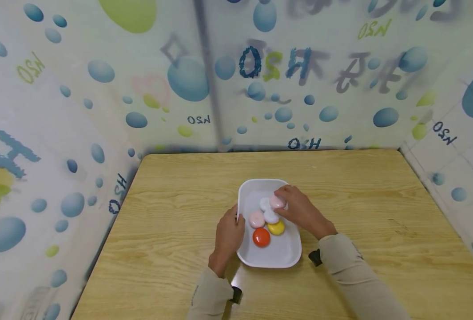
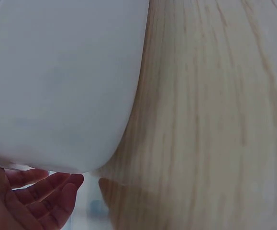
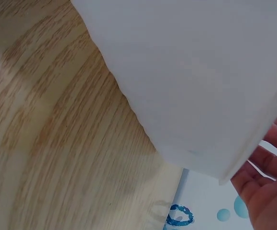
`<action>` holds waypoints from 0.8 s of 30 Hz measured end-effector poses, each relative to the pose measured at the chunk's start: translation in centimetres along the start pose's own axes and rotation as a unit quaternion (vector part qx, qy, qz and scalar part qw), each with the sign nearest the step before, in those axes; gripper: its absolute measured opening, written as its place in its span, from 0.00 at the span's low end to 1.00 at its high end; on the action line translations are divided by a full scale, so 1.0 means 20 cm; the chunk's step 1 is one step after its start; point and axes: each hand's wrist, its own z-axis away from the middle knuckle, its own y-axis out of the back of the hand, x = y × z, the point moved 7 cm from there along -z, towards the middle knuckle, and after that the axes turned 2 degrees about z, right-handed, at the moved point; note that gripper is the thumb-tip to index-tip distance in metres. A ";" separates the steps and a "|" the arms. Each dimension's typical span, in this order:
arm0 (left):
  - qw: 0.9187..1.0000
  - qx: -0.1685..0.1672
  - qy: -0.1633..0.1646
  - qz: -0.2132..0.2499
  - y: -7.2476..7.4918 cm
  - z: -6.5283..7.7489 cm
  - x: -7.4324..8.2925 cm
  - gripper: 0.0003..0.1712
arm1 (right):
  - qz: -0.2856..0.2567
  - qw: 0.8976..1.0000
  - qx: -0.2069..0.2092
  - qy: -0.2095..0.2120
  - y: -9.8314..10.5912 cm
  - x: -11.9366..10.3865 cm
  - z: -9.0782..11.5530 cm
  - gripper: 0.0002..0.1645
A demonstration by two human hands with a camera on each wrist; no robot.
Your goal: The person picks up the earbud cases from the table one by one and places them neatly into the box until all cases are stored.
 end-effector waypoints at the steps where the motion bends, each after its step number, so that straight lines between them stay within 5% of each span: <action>1: 1.000 -0.001 0.001 0.000 0.00 0.00 0.00 0.20 | 0.004 1.000 -0.002 0.000 0.00 0.00 0.00 0.32; 10: 1.000 -0.001 0.003 -0.005 0.00 0.00 0.00 0.21 | 0.062 0.997 0.010 0.044 -0.01 -0.02 -0.02 0.31; 24: 1.000 -0.002 0.010 0.001 0.00 0.00 -0.01 0.21 | 0.029 0.999 0.001 0.015 0.00 -0.02 -0.01 0.31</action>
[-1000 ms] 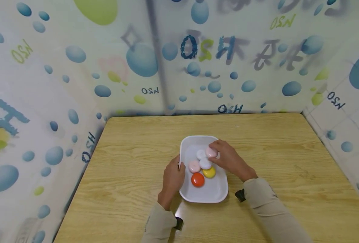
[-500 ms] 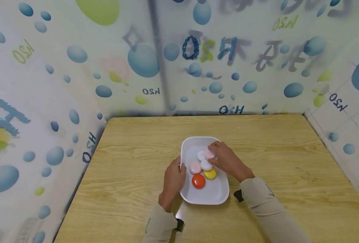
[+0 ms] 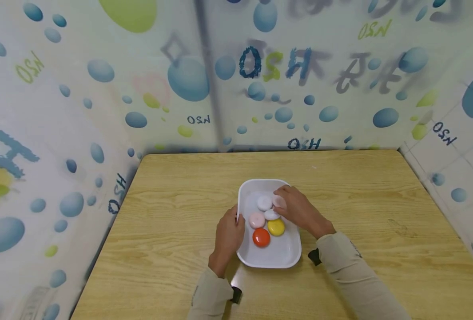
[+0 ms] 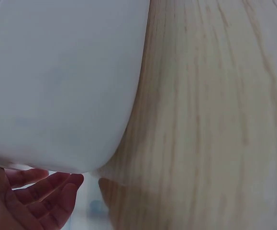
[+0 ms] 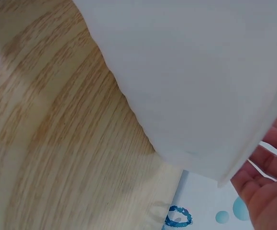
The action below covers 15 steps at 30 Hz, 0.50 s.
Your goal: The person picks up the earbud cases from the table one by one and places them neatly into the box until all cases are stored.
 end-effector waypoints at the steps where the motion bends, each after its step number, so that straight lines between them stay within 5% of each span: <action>1: 1.000 0.000 0.000 0.001 0.00 0.00 0.00 0.21 | -0.005 1.000 0.002 -0.002 0.00 0.00 0.00 0.31; 11: 0.999 -0.023 0.024 0.039 0.02 -0.03 -0.07 0.22 | -0.044 0.998 0.055 -0.003 0.08 0.03 0.07 0.29; 15: 0.996 -0.044 0.033 0.070 0.04 -0.04 -0.09 0.25 | -0.103 0.992 0.070 0.001 0.10 0.10 0.10 0.27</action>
